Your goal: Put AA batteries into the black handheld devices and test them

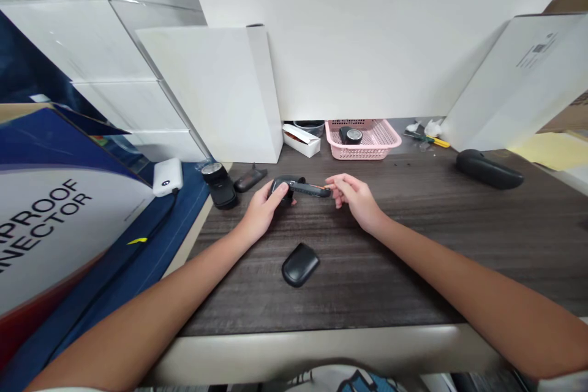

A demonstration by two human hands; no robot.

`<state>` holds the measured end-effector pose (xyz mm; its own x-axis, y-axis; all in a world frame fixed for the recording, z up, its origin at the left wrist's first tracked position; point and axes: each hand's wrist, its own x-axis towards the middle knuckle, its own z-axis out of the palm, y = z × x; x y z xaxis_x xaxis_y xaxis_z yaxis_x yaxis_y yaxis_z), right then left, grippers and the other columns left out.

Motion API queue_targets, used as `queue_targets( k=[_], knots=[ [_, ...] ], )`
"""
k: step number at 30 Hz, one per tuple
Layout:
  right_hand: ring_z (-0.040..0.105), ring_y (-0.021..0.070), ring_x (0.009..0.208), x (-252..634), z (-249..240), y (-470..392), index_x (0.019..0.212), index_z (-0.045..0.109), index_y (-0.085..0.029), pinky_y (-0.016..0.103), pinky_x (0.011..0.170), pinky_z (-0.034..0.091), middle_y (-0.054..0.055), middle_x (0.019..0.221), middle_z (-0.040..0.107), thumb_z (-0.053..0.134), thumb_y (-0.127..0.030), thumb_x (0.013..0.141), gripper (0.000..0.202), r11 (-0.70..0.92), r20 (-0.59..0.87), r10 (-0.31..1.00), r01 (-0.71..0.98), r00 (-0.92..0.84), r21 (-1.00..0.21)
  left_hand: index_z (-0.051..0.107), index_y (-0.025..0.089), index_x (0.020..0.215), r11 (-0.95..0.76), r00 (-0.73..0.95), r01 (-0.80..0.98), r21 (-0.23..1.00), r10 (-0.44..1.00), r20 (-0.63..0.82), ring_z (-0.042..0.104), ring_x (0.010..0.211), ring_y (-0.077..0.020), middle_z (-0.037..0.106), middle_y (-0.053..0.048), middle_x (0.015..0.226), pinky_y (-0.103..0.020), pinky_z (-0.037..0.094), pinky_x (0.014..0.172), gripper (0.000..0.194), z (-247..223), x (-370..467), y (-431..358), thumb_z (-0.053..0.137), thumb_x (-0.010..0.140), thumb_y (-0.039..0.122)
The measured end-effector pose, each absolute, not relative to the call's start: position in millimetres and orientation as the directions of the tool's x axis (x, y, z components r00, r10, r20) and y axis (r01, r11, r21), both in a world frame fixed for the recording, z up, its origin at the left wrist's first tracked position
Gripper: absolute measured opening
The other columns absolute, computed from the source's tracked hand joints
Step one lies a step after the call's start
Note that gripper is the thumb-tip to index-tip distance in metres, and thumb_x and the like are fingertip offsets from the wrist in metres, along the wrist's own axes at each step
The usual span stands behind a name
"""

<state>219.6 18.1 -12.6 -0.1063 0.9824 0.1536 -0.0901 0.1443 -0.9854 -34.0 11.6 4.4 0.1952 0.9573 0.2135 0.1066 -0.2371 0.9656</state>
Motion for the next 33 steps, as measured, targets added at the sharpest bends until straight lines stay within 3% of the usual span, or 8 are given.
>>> queue_targets(
  k=[3, 6, 11, 17, 20, 24, 28, 33],
  knots=[
    [0.064, 0.0229, 0.091, 227, -18, 24, 0.104, 0.077, -0.023, 0.038, 0.084, 0.050, 0.006, 0.100, 0.073, 0.062, -0.033, 0.097, 0.019, 0.397, 0.360, 0.918, 0.391, -0.168, -0.830, 0.064, 0.017, 0.114, -0.294, 0.176, 0.147, 0.944, 0.947, 0.267, 0.066, 0.098, -0.0224, 0.071, -0.005, 0.104, -0.032, 0.050, 0.093, 0.044, 1, -35, 10, 0.066, 0.098, 0.058],
    [0.063, 0.0284, 0.109, 229, -19, 24, 0.110, 0.076, -0.025, 0.047, 0.100, 0.047, 0.007, 0.111, 0.073, 0.061, -0.023, 0.094, 0.022, 0.469, 0.436, 0.876, 0.568, -0.203, -0.677, 0.057, 0.022, 0.130, -0.375, 0.211, 0.245, 0.894, 0.921, 0.328, 0.063, 0.115, -0.0236, 0.068, -0.005, 0.124, -0.033, 0.046, 0.104, 0.050, 3, -35, 6, 0.074, 0.094, 0.052],
    [0.066, 0.0247, 0.113, 229, -12, 19, 0.114, 0.073, -0.026, 0.042, 0.102, 0.050, 0.005, 0.118, 0.071, 0.054, -0.024, 0.101, 0.023, 0.502, 0.479, 0.864, 0.355, -0.158, -0.789, 0.052, 0.026, 0.141, -0.519, 0.309, 0.418, 0.746, 0.853, 0.420, 0.060, 0.127, -0.0267, 0.063, -0.007, 0.138, -0.038, 0.044, 0.111, 0.061, 11, -35, 0, 0.079, 0.091, 0.049],
    [0.067, 0.0255, 0.108, 224, -5, 8, 0.122, 0.071, -0.026, 0.045, 0.102, 0.048, 0.004, 0.113, 0.074, 0.065, -0.022, 0.097, 0.026, 0.662, 0.562, 0.749, 0.395, -0.351, -0.636, 0.055, 0.027, 0.142, -0.722, 0.465, 0.516, 0.461, 0.688, 0.556, 0.060, 0.124, -0.0305, 0.065, -0.010, 0.135, -0.046, 0.045, 0.110, 0.072, 18, -33, -1, 0.087, 0.082, 0.051],
    [0.067, 0.0255, 0.107, 223, -4, 8, 0.121, 0.071, -0.026, 0.044, 0.100, 0.050, 0.005, 0.114, 0.075, 0.064, -0.021, 0.097, 0.026, 0.676, 0.575, 0.737, 0.358, -0.355, -0.645, 0.054, 0.027, 0.142, -0.764, 0.511, 0.520, 0.382, 0.637, 0.578, 0.060, 0.122, -0.0309, 0.066, -0.011, 0.134, -0.048, 0.046, 0.110, 0.074, 19, -32, -1, 0.088, 0.081, 0.052],
    [0.068, 0.0249, 0.109, 224, -6, 10, 0.123, 0.072, -0.027, 0.043, 0.101, 0.051, 0.005, 0.117, 0.075, 0.064, -0.021, 0.097, 0.028, 0.668, 0.571, 0.742, 0.308, -0.351, -0.678, 0.048, 0.027, 0.145, -0.764, 0.458, 0.510, 0.394, 0.629, 0.628, 0.062, 0.123, -0.0312, 0.065, -0.012, 0.132, -0.049, 0.048, 0.109, 0.082, 16, -32, -3, 0.091, 0.078, 0.051],
    [0.069, 0.0232, 0.114, 224, -9, 11, 0.137, 0.064, -0.028, 0.040, 0.099, 0.051, 0.005, 0.126, 0.074, 0.064, -0.021, 0.097, 0.040, 0.608, 0.505, 0.776, 0.236, -0.379, -0.758, 0.035, 0.028, 0.156, -0.757, 0.424, 0.482, 0.442, 0.642, 0.639, 0.064, 0.125, -0.0323, 0.065, -0.013, 0.130, -0.052, 0.048, 0.111, 0.100, 13, -33, -6, 0.092, 0.077, 0.052],
    [0.069, 0.0229, 0.116, 224, -11, 11, 0.145, 0.056, -0.028, 0.038, 0.095, 0.052, 0.007, 0.129, 0.073, 0.064, -0.020, 0.096, 0.050, 0.557, 0.455, 0.796, 0.188, -0.399, -0.809, 0.038, 0.030, 0.156, -0.748, 0.445, 0.524, 0.407, 0.648, 0.618, 0.064, 0.124, -0.0330, 0.066, -0.012, 0.129, -0.053, 0.048, 0.111, 0.098, 18, -31, -9, 0.092, 0.077, 0.052]
  ],
)
